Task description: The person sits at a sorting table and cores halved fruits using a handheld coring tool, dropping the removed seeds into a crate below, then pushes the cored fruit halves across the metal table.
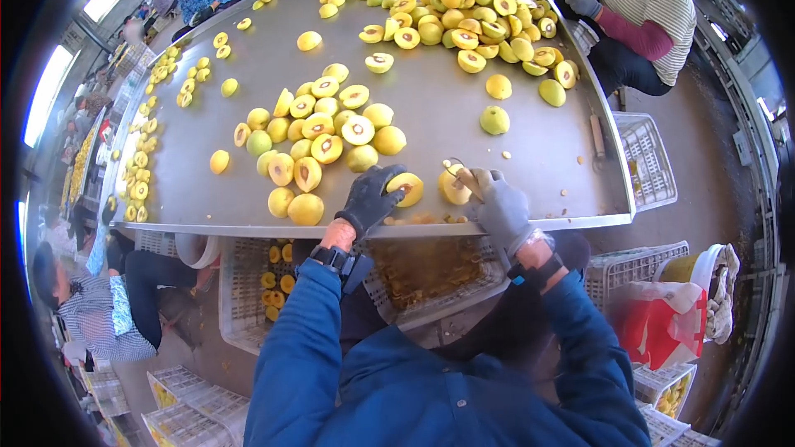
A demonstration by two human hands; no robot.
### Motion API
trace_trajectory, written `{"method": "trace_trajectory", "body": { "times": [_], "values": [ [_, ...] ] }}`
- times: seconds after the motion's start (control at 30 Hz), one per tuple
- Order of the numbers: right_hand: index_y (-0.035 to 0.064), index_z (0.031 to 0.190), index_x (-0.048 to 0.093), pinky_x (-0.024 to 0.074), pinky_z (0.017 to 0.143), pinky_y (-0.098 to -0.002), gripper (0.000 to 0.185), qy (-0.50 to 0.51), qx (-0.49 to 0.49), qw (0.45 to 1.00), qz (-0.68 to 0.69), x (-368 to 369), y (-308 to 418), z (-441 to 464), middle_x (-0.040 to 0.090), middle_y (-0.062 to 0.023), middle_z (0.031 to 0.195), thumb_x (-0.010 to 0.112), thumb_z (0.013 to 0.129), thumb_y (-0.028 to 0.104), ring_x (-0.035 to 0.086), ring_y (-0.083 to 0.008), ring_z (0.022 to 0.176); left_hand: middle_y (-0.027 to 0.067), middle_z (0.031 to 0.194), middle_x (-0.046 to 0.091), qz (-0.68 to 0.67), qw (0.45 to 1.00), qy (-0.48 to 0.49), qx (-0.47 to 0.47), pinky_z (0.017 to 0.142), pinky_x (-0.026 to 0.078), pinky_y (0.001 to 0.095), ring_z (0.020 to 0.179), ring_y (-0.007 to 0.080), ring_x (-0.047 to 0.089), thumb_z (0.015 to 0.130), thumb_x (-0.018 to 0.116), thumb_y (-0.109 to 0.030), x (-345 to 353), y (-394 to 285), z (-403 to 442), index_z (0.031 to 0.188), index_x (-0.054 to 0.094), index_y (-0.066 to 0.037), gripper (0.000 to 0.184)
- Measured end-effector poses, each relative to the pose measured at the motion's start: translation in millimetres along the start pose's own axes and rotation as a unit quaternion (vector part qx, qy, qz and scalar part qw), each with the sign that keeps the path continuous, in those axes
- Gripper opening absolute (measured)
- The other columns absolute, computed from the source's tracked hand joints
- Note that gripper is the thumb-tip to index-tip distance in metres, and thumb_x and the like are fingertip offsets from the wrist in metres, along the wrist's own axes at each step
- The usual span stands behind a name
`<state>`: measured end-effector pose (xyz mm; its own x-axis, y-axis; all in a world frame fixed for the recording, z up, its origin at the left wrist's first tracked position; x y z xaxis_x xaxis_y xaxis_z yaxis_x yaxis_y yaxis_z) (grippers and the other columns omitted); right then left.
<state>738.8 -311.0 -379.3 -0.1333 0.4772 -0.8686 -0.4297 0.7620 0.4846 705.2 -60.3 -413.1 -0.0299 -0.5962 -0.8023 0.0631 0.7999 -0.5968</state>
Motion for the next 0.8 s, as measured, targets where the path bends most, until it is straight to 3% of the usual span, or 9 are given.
{"method": "trace_trajectory", "body": {
  "times": [0.1, 0.2, 0.27, 0.3, 0.37, 0.43, 0.53, 0.67, 0.8],
  "values": [
    [0.0145, 0.127, 0.055, 0.0545, 0.071, -0.045, 0.046, -0.153, -0.051, 0.981, 0.11, -20.0, 31.4, -15.7, 0.064, -0.0163, 0.105, 0.07, 0.084, 0.017, 0.066, -0.0379, 0.087, 0.0138, 0.12, 0.065, -0.153, 0.987, -0.055, -0.007, 0.095, 0.05, 0.0369, 0.109, 0.0253, 0.064, 0.087, 0.073, -0.018, -15.0, -27.8, -12.7, 0.126, 0.062, -0.006, 0.042],
    [0.008, 0.125, 0.056, 0.055, 0.071, -0.0409, 0.043, -0.139, -0.063, 0.959, 0.237, -16.5, 65.6, -28.3, 0.066, -0.0133, 0.098, 0.07, 0.087, 0.021, 0.068, -0.0328, 0.083, 0.0121, 0.117, 0.065, -0.252, 0.962, -0.102, 0.002, 0.092, 0.052, 0.0323, 0.106, 0.0187, 0.063, 0.084, 0.074, -0.009, -34.0, -61.6, -41.1, 0.125, 0.062, 0.0, 0.043],
    [0.0032, 0.124, 0.055, 0.0547, 0.07, -0.0382, 0.041, -0.056, 0.051, 0.863, 0.499, 0.9, 81.4, -31.3, 0.067, -0.011, 0.096, 0.068, 0.09, 0.022, 0.068, -0.0274, 0.082, 0.0123, 0.111, 0.066, -0.222, 0.962, -0.16, 0.012, 0.088, 0.054, 0.0312, 0.103, 0.0217, 0.066, 0.082, 0.075, -0.008, -48.1, -94.9, -62.1, 0.123, 0.064, -0.002, 0.042],
    [0.0008, 0.123, 0.055, 0.0546, 0.069, -0.0368, 0.04, -0.009, 0.105, 0.783, 0.613, 9.6, 89.8, -35.9, 0.067, -0.0098, 0.095, 0.067, 0.092, 0.022, 0.069, -0.0248, 0.082, 0.0141, 0.131, 0.058, -0.266, 0.95, -0.164, 0.021, 0.101, 0.048, 0.0352, 0.118, 0.0222, 0.058, 0.096, 0.062, -0.025, -42.5, -97.1, -73.9, 0.137, 0.052, 0.0, 0.049],
    [-0.0021, 0.122, 0.054, 0.054, 0.065, -0.0355, 0.039, 0.064, 0.152, 0.719, 0.675, 11.8, 106.1, -48.2, 0.066, -0.0078, 0.092, 0.066, 0.093, 0.022, 0.068, -0.0212, 0.078, 0.0161, 0.133, 0.056, -0.408, 0.883, -0.231, 0.038, 0.102, 0.047, 0.0366, 0.117, 0.0243, 0.058, 0.102, 0.05, -0.034, -29.2, -107.9, -90.8, 0.142, 0.045, -0.001, 0.053],
    [-0.0002, 0.118, 0.054, 0.0524, 0.057, -0.0371, 0.038, 0.03, 0.122, 0.744, 0.657, 15.5, 113.8, -56.4, 0.068, -0.0113, 0.083, 0.067, 0.093, 0.026, 0.068, -0.026, 0.064, 0.0198, 0.134, 0.055, -0.485, 0.83, -0.276, 0.0, 0.103, 0.045, 0.0384, 0.114, 0.0265, 0.059, 0.107, 0.029, -0.048, -14.9, -103.5, -99.6, 0.149, 0.034, -0.002, 0.062],
    [0.0047, 0.116, 0.056, 0.0515, 0.054, -0.0392, 0.037, -0.048, -0.035, 0.951, 0.303, -16.9, 119.8, -79.4, 0.067, -0.0169, 0.079, 0.069, 0.092, 0.03, 0.067, -0.0331, 0.061, 0.0193, 0.13, 0.057, -0.579, 0.765, -0.28, -0.032, 0.103, 0.046, 0.0382, 0.114, 0.0261, 0.059, 0.107, 0.027, -0.05, -31.1, -118.6, -106.8, 0.148, 0.036, -0.002, 0.064],
    [0.0109, 0.112, 0.057, 0.0522, 0.055, -0.0415, 0.036, -0.081, -0.117, 0.977, 0.157, -36.5, 135.4, -97.8, 0.065, -0.0144, 0.073, 0.074, 0.086, 0.029, 0.067, -0.0345, 0.066, 0.0181, 0.121, 0.061, -0.587, 0.762, -0.274, -0.022, 0.095, 0.051, 0.035, 0.105, 0.0235, 0.062, 0.107, 0.025, -0.05, -33.4, -114.9, -112.0, 0.146, 0.037, -0.001, 0.064],
    [0.0114, 0.108, 0.056, 0.052, 0.054, -0.0421, 0.033, -0.083, -0.139, 0.978, 0.135, -37.5, 140.4, -103.8, 0.064, -0.0124, 0.069, 0.074, 0.085, 0.027, 0.067, -0.0339, 0.064, 0.0166, 0.116, 0.065, -0.5, 0.82, -0.28, -0.01, 0.096, 0.049, 0.0356, 0.104, 0.0229, 0.063, 0.108, 0.025, -0.046, -49.2, -135.7, -122.2, 0.138, 0.047, 0.004, 0.062]
  ]
}}
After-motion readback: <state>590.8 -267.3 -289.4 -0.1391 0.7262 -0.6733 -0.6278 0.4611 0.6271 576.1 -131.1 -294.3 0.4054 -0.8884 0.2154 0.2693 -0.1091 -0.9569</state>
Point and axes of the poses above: each hand's wrist, its own z-axis towards the middle knuckle, its own x-axis out of the palm, y = z × x, the point moved 5 cm from there along z, towards the middle knuckle
